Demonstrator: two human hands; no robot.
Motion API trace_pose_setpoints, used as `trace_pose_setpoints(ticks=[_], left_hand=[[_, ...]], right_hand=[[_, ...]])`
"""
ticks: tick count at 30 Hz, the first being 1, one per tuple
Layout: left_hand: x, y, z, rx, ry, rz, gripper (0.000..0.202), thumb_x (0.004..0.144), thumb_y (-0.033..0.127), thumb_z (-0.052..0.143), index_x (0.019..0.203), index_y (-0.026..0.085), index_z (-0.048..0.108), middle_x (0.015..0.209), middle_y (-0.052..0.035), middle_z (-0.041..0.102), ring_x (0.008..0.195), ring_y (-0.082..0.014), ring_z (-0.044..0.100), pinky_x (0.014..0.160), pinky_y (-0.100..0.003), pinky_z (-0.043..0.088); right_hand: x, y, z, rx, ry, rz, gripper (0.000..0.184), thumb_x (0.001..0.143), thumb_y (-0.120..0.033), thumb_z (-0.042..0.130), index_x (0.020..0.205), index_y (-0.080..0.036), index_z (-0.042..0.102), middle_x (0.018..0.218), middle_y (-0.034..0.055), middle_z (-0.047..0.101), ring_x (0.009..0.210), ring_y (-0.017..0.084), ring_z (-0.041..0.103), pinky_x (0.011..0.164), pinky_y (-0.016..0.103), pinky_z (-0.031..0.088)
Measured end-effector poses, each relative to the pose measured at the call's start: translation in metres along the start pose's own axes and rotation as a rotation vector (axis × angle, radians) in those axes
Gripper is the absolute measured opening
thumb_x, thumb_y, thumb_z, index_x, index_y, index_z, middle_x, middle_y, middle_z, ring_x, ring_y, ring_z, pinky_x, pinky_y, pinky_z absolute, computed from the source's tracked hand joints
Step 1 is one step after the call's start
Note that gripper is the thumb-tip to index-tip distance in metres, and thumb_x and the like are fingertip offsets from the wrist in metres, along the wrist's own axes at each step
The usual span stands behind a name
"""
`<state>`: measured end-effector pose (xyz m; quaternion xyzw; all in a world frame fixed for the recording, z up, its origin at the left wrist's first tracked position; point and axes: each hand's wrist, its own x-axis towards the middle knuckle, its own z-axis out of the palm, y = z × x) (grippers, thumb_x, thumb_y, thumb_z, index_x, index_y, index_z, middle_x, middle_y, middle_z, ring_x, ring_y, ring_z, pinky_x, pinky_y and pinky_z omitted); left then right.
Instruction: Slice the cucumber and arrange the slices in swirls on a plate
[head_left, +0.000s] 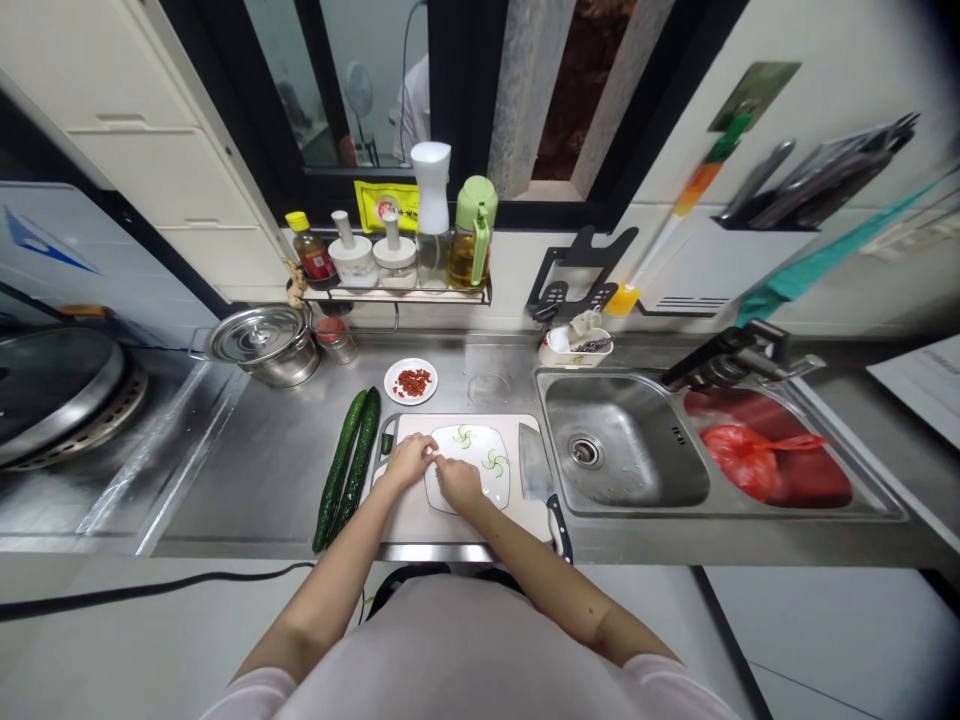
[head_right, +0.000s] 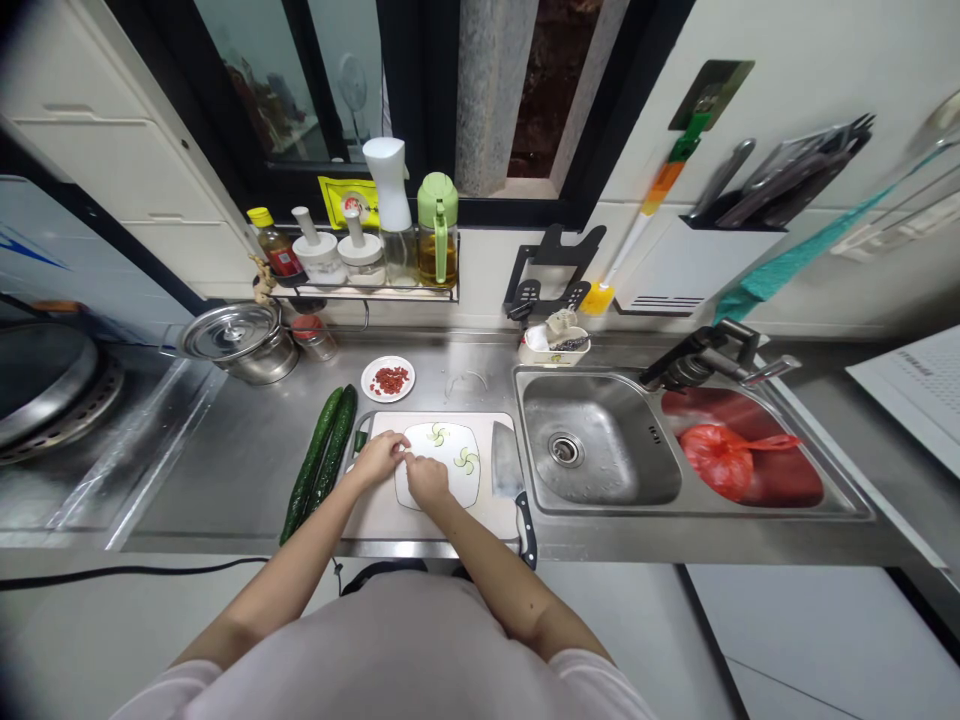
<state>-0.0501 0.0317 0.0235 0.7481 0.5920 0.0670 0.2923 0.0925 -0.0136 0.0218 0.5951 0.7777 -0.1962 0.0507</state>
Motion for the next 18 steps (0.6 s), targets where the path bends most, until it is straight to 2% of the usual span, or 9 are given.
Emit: trace_pose_setpoints(ticks=[11,18], left_hand=[[0.0006,-0.0004,0.002,-0.011,-0.007,-0.014,0.025,0.081,0.016,0.057,0.102,0.022,0.069,0.096,-0.0062,0.064,0.095,-0.0191,0.058,0.084,-0.028,0.042],[-0.0028,0.0022,0.0002,-0.018,0.001,-0.015,0.025,0.082,0.018,0.056,0.102,0.022,0.069,0.095,-0.0062,0.064,0.092,-0.0191,0.058,0.082,-0.028,0.042]], right_hand=[[-0.001,-0.0012,0.0003,0.013,-0.02,0.006,0.031,0.097,-0.021,0.034,0.12,-0.019,0.054,0.1,0.0101,0.069,0.092,0.021,0.065,0.075,0.029,0.045],[-0.0014,-0.0026,-0.0018,0.035,-0.029,0.033,0.032,0.097,-0.021,0.033,0.119,-0.018,0.055,0.099,0.0101,0.07,0.092,0.02,0.064,0.076,0.028,0.045]])
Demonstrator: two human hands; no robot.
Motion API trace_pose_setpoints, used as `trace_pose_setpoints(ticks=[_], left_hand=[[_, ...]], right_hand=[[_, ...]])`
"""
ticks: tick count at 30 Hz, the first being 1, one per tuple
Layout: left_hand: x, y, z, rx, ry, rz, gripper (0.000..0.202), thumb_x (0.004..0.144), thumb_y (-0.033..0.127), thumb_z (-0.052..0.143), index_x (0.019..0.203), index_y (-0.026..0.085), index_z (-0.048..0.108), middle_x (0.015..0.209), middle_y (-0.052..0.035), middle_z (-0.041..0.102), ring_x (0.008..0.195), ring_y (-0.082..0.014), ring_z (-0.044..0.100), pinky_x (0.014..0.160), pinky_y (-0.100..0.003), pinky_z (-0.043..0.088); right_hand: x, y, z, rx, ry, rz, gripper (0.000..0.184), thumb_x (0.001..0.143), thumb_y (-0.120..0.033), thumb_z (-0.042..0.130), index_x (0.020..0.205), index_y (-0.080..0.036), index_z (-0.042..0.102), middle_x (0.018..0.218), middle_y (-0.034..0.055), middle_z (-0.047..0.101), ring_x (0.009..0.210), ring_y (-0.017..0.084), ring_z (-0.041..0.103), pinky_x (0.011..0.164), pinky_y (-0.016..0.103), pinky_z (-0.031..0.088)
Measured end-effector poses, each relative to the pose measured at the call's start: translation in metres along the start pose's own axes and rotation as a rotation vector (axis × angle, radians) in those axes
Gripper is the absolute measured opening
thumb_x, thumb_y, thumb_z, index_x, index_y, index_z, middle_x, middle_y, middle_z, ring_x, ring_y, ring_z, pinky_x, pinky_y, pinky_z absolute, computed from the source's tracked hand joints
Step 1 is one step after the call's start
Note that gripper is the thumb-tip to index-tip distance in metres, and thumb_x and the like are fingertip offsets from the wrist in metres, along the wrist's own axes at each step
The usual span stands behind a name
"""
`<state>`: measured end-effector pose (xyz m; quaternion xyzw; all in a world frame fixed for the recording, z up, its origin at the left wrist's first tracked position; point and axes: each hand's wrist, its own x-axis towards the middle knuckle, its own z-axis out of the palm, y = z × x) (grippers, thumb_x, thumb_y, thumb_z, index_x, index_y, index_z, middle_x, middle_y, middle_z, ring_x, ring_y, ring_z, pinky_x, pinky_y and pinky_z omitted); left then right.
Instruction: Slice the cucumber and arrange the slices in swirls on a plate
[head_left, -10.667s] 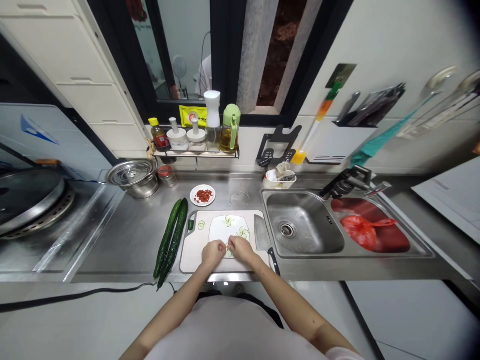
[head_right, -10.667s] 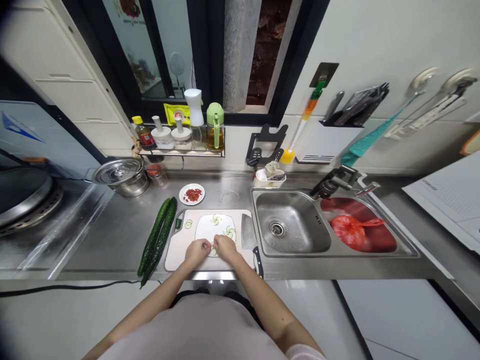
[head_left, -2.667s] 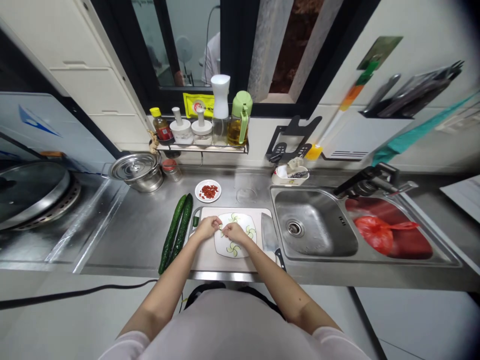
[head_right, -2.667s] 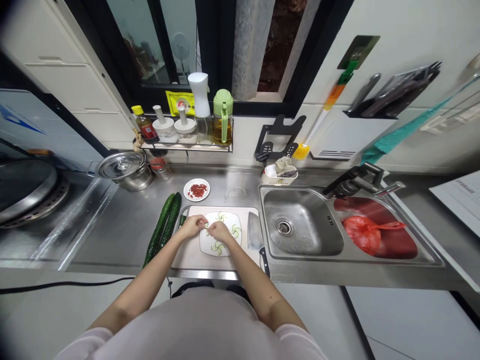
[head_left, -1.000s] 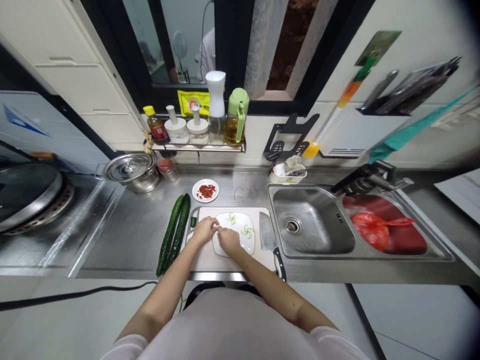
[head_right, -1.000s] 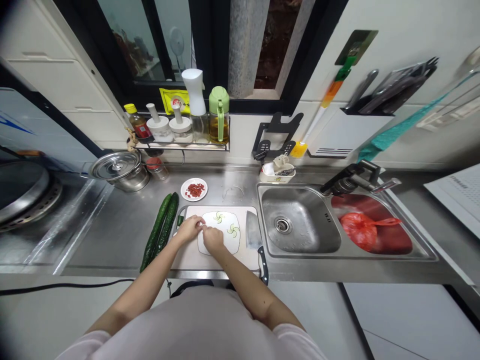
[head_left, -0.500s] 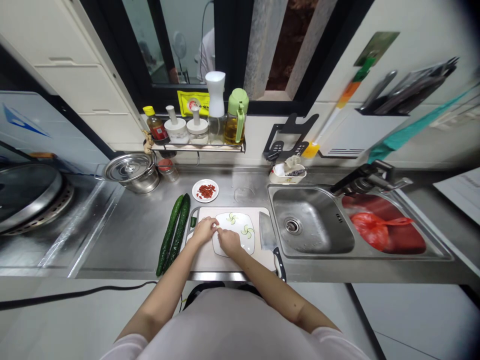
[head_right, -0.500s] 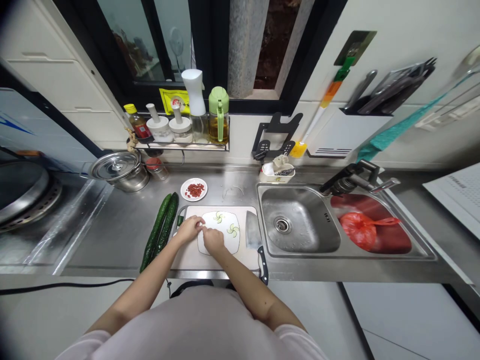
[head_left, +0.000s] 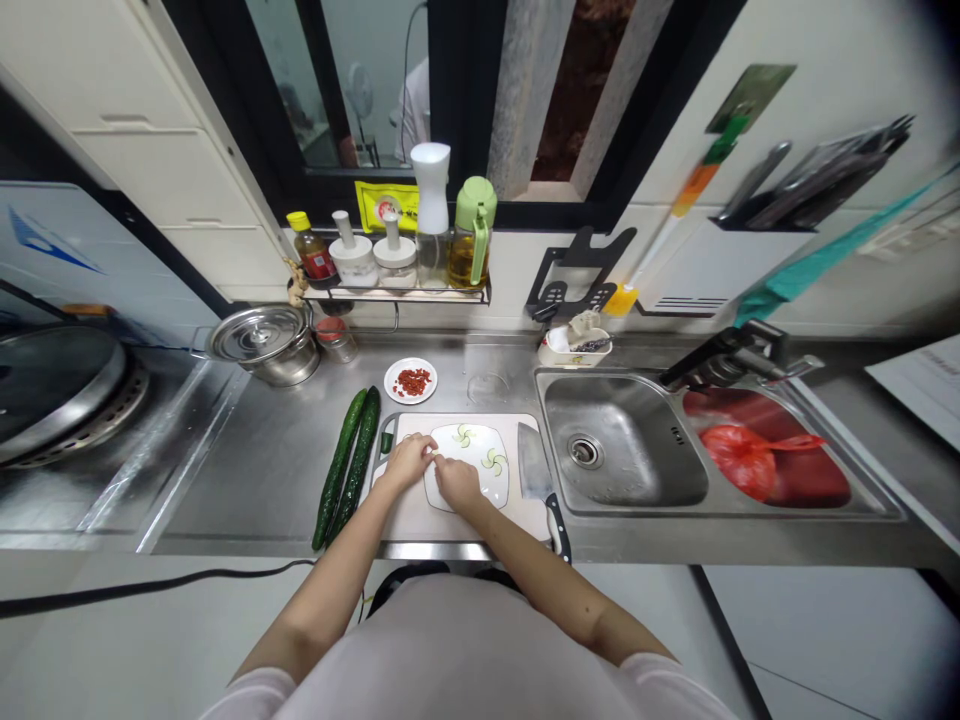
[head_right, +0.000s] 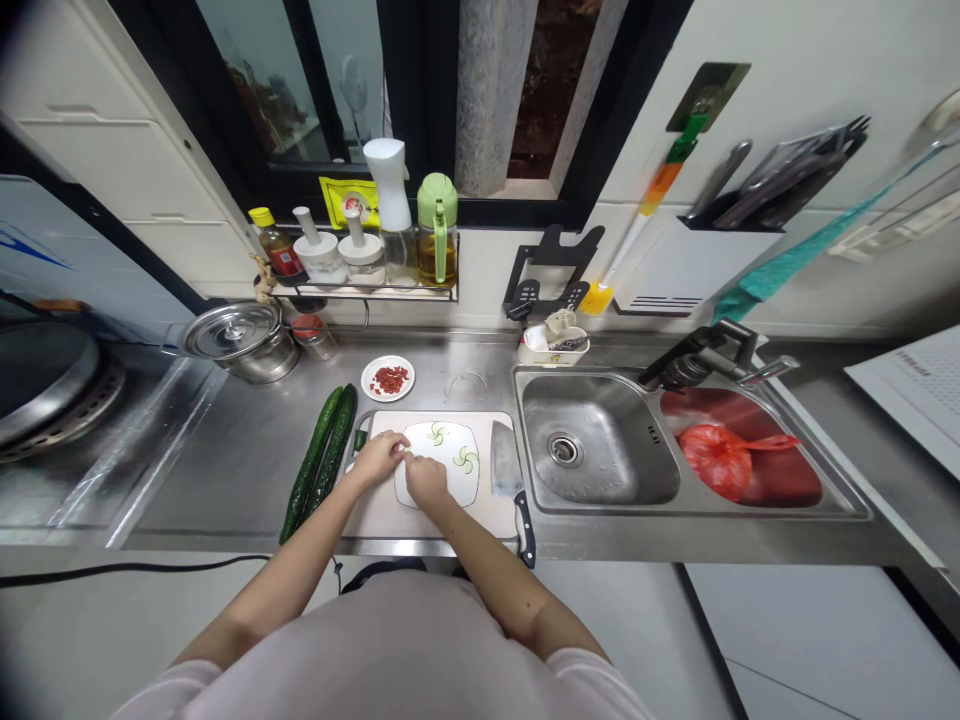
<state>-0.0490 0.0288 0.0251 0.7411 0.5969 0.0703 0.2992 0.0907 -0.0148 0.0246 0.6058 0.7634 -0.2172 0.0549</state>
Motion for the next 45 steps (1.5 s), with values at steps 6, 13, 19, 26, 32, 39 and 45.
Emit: trace_pose_setpoints(ticks=[6,13,19,26,32,39,45], left_hand=[[0.0,0.001,0.0,0.04,0.011,0.017,0.026,0.082,0.018,0.054,0.102,0.022,0.069,0.096,-0.0063,0.064,0.093,-0.0199,0.059,0.081,-0.028,0.042],[0.0,-0.002,0.001,-0.03,0.045,0.026,0.026,0.081,0.019,0.054,0.102,0.021,0.069,0.093,-0.0061,0.065,0.089,-0.0191,0.059,0.08,-0.028,0.042],[-0.009,-0.016,-0.01,-0.157,0.249,-0.103,0.026,0.081,0.021,0.054,0.102,0.02,0.069,0.085,-0.0035,0.065,0.081,-0.0166,0.059,0.074,-0.025,0.042],[-0.035,-0.044,-0.01,-0.232,0.43,-0.443,0.025,0.081,0.029,0.055,0.102,0.022,0.068,0.074,0.0009,0.064,0.07,-0.0137,0.058,0.065,-0.022,0.038],[-0.041,-0.036,-0.004,-0.205,0.369,-0.466,0.023,0.083,0.03,0.055,0.101,0.024,0.067,0.078,0.0001,0.067,0.074,-0.0157,0.06,0.065,-0.023,0.038],[-0.033,-0.001,0.01,-0.124,0.264,-0.351,0.019,0.084,0.036,0.057,0.095,0.023,0.067,0.087,-0.0019,0.068,0.079,-0.0169,0.061,0.065,-0.024,0.037],[-0.022,0.012,0.014,-0.036,0.22,-0.348,0.022,0.084,0.044,0.059,0.092,0.023,0.064,0.092,-0.002,0.066,0.082,-0.0177,0.06,0.064,-0.025,0.037]], right_hand=[[0.0,-0.001,-0.004,0.016,0.008,-0.003,0.032,0.096,-0.019,0.033,0.118,-0.018,0.056,0.102,0.0095,0.07,0.092,0.019,0.064,0.075,0.027,0.044],[-0.001,0.005,-0.012,0.069,0.021,0.041,0.031,0.096,-0.027,0.038,0.12,-0.021,0.057,0.1,0.0077,0.071,0.092,0.019,0.064,0.073,0.026,0.04],[-0.007,0.025,-0.031,0.284,0.122,0.178,0.031,0.094,-0.034,0.043,0.118,-0.026,0.061,0.093,0.0024,0.071,0.084,0.016,0.063,0.068,0.023,0.036],[-0.027,0.053,-0.044,0.428,0.253,0.209,0.032,0.091,-0.034,0.042,0.108,-0.022,0.067,0.075,0.0003,0.068,0.071,0.015,0.06,0.06,0.021,0.035],[-0.037,0.049,-0.037,0.283,0.201,0.069,0.036,0.093,-0.03,0.038,0.116,-0.025,0.066,0.099,0.0027,0.072,0.09,0.017,0.064,0.072,0.023,0.04],[-0.024,0.023,-0.028,-0.046,-0.016,-0.111,0.043,0.097,-0.029,0.034,0.136,-0.03,0.051,0.102,0.0073,0.07,0.089,0.02,0.065,0.072,0.027,0.041],[-0.017,0.019,-0.022,-0.095,-0.056,-0.113,0.041,0.099,-0.033,0.031,0.136,-0.029,0.05,0.101,0.0088,0.07,0.09,0.02,0.064,0.074,0.028,0.041]])
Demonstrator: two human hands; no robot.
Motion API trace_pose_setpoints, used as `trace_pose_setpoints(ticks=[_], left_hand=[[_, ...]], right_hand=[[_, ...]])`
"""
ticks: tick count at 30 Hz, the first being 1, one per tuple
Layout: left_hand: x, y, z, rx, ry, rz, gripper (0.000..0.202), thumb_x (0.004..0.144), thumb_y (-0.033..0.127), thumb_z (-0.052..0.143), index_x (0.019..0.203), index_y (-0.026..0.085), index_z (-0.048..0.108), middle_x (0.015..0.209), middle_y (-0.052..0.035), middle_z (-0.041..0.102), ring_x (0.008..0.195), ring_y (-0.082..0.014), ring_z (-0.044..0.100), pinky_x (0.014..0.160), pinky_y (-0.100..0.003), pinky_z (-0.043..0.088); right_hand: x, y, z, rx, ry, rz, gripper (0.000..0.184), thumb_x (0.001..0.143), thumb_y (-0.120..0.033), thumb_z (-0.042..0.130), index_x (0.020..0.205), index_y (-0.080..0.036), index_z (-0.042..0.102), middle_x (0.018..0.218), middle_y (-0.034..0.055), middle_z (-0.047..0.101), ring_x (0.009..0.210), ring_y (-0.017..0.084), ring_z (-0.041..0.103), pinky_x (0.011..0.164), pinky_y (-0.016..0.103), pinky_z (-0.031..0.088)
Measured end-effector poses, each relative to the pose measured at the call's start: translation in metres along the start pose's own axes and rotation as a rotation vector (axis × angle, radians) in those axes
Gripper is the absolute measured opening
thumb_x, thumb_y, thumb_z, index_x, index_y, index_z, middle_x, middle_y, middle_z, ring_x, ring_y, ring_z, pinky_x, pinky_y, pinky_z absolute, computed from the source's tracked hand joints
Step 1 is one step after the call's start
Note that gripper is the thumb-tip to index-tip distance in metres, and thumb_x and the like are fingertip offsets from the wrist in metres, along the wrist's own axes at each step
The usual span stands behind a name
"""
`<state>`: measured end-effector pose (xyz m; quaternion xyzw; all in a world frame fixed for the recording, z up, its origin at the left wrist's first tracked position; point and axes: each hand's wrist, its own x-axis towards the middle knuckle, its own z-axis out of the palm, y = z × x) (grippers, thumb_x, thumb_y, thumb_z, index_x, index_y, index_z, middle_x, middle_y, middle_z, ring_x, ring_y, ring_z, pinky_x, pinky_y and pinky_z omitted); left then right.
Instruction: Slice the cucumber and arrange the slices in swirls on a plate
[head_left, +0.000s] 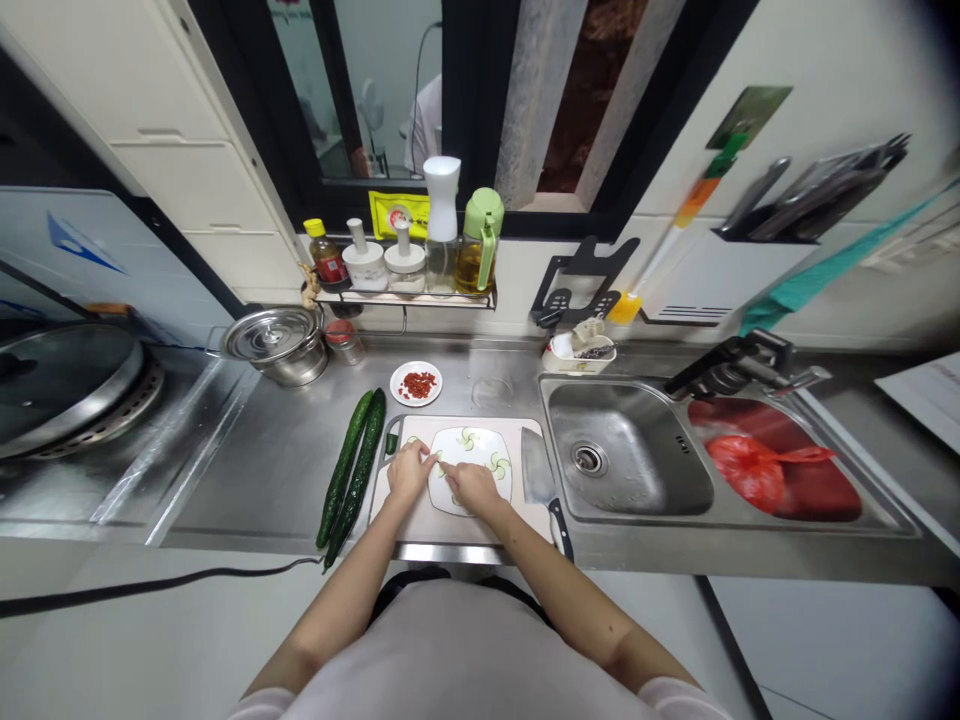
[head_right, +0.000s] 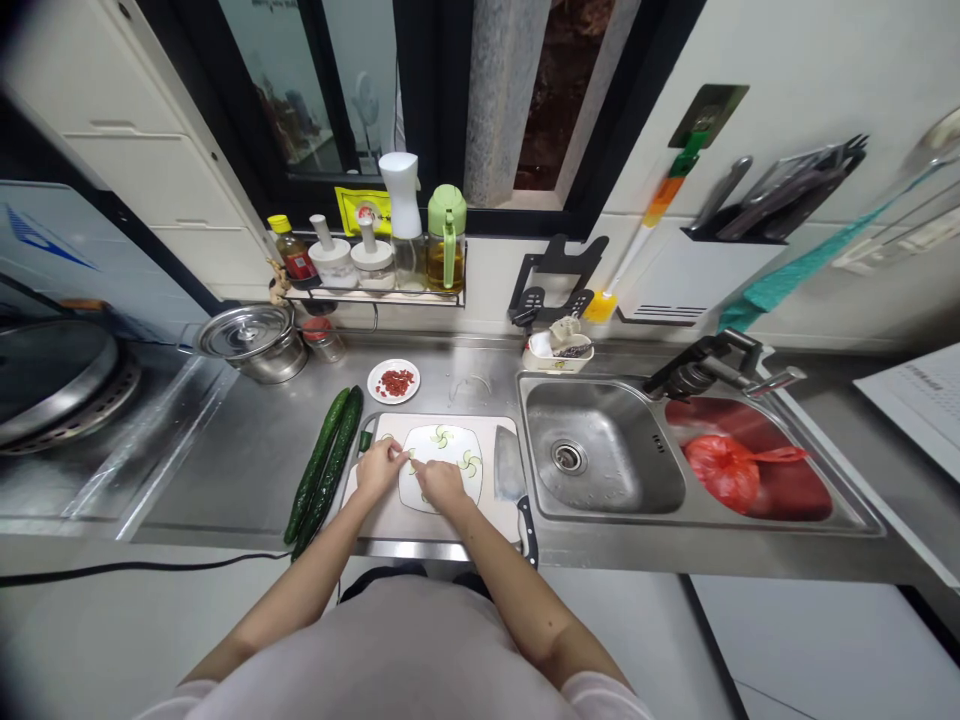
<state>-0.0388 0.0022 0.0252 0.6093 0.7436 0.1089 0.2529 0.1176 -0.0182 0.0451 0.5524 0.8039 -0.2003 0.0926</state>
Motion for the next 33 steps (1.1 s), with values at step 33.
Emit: trace_pose_setpoints(ticks=[33], left_hand=[[0.0109,-0.0023,-0.0002,-0.036,-0.032,0.008,0.017,0.084,0.038,0.058,0.09,0.024,0.065,0.089,-0.0021,0.066,0.081,-0.017,0.06,0.066,-0.024,0.038]], right_hand=[[0.0049,-0.0068,-0.0007,0.022,0.007,-0.009,0.04,0.099,-0.031,0.029,0.125,-0.023,0.059,0.098,0.01,0.071,0.09,0.021,0.065,0.074,0.029,0.041]])
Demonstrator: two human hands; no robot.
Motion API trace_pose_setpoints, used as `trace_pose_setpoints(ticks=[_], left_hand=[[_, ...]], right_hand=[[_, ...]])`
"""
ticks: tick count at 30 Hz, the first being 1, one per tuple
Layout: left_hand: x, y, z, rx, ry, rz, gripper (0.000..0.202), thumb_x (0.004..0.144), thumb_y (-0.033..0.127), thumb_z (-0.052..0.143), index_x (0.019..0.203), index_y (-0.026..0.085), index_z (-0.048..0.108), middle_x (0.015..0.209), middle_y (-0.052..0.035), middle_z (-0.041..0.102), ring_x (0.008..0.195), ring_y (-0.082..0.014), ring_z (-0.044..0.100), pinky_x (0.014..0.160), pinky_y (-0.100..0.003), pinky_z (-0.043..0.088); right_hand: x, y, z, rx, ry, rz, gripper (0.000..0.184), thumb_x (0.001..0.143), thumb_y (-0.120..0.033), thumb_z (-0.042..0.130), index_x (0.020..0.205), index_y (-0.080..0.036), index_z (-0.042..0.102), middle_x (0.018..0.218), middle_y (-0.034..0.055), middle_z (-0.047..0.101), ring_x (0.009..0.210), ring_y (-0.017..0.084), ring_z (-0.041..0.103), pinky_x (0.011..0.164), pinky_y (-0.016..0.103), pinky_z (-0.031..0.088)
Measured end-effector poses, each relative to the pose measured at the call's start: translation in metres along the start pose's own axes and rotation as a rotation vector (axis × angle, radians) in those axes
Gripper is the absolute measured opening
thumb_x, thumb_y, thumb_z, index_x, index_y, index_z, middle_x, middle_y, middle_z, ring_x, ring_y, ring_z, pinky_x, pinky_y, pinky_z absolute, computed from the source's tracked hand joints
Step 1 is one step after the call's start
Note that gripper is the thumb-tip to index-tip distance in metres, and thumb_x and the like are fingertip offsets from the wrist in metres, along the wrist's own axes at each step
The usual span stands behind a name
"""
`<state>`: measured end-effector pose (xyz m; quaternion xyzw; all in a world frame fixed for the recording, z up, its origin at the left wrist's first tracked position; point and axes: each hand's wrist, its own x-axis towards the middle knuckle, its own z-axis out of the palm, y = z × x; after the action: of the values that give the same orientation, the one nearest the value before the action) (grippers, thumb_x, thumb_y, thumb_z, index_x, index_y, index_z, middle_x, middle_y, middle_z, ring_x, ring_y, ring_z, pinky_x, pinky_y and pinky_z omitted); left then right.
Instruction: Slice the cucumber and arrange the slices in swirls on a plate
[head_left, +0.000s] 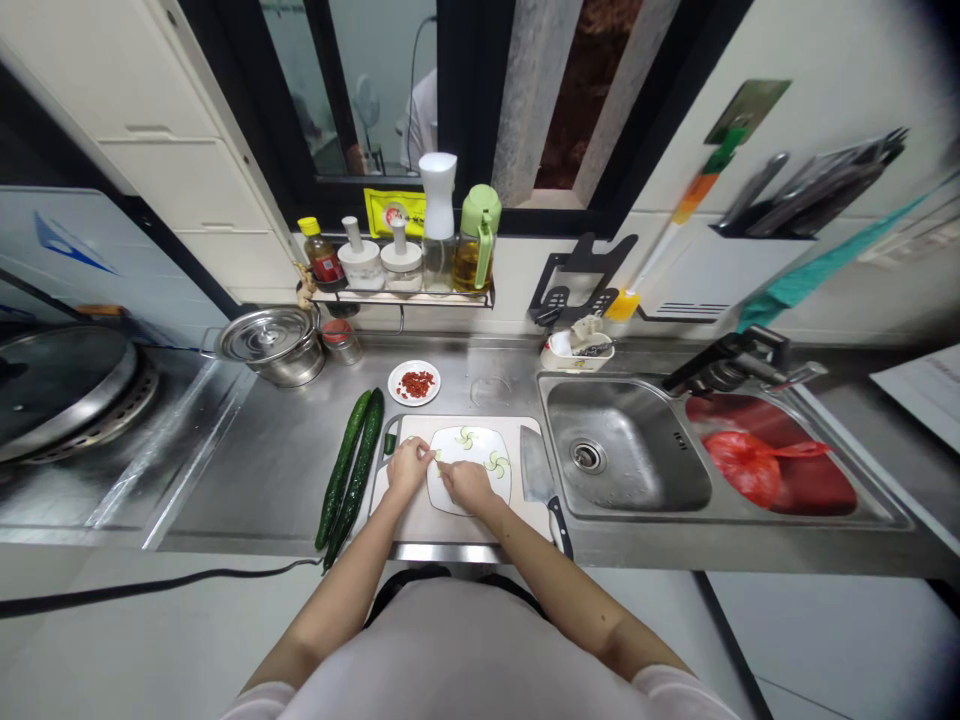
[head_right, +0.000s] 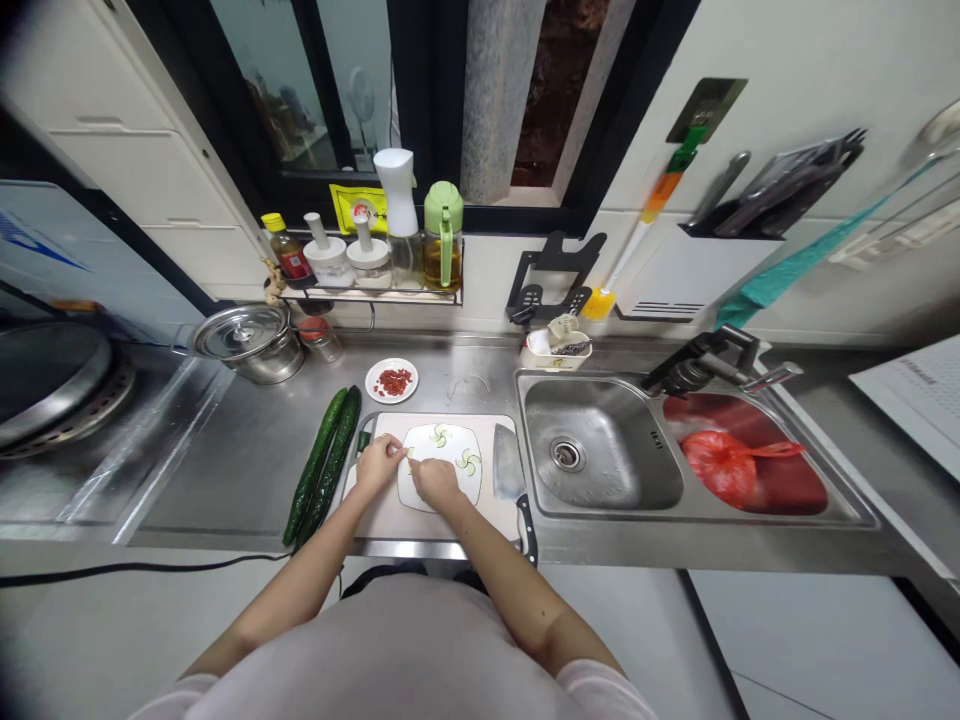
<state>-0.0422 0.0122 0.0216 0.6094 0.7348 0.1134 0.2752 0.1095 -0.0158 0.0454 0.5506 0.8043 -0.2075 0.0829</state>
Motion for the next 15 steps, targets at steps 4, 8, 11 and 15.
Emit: trace_pose_setpoints(ticks=[4,8,11,15], left_hand=[[0.002,-0.007,-0.007,-0.043,0.054,-0.059,0.019,0.086,0.035,0.054,0.094,0.024,0.066,0.091,-0.0031,0.068,0.081,-0.0176,0.061,0.067,-0.025,0.038],[0.004,-0.016,-0.015,-0.039,0.091,-0.103,0.023,0.088,0.034,0.05,0.101,0.022,0.066,0.092,-0.0058,0.069,0.083,-0.0198,0.062,0.069,-0.027,0.04],[0.005,-0.022,-0.018,-0.02,0.085,-0.128,0.024,0.088,0.033,0.05,0.105,0.023,0.064,0.095,-0.0061,0.07,0.087,-0.0214,0.064,0.071,-0.028,0.041],[0.008,-0.025,-0.016,0.008,0.064,-0.143,0.029,0.087,0.034,0.052,0.112,0.023,0.061,0.095,-0.0069,0.07,0.091,-0.0229,0.065,0.075,-0.029,0.042]], right_hand=[[0.0,-0.002,-0.003,0.022,0.017,0.015,0.04,0.098,-0.03,0.03,0.128,-0.024,0.056,0.096,0.0086,0.072,0.088,0.02,0.066,0.073,0.028,0.041],[-0.001,-0.001,-0.008,0.082,0.033,0.065,0.041,0.099,-0.03,0.03,0.133,-0.025,0.052,0.1,0.008,0.073,0.089,0.019,0.066,0.074,0.027,0.042],[-0.004,0.006,-0.011,0.15,0.067,0.124,0.042,0.099,-0.031,0.031,0.133,-0.025,0.054,0.107,0.0072,0.072,0.096,0.019,0.065,0.077,0.026,0.042],[-0.014,0.019,-0.011,0.229,0.132,0.199,0.042,0.098,-0.033,0.033,0.131,-0.025,0.056,0.112,0.0047,0.071,0.099,0.019,0.065,0.078,0.025,0.043]])
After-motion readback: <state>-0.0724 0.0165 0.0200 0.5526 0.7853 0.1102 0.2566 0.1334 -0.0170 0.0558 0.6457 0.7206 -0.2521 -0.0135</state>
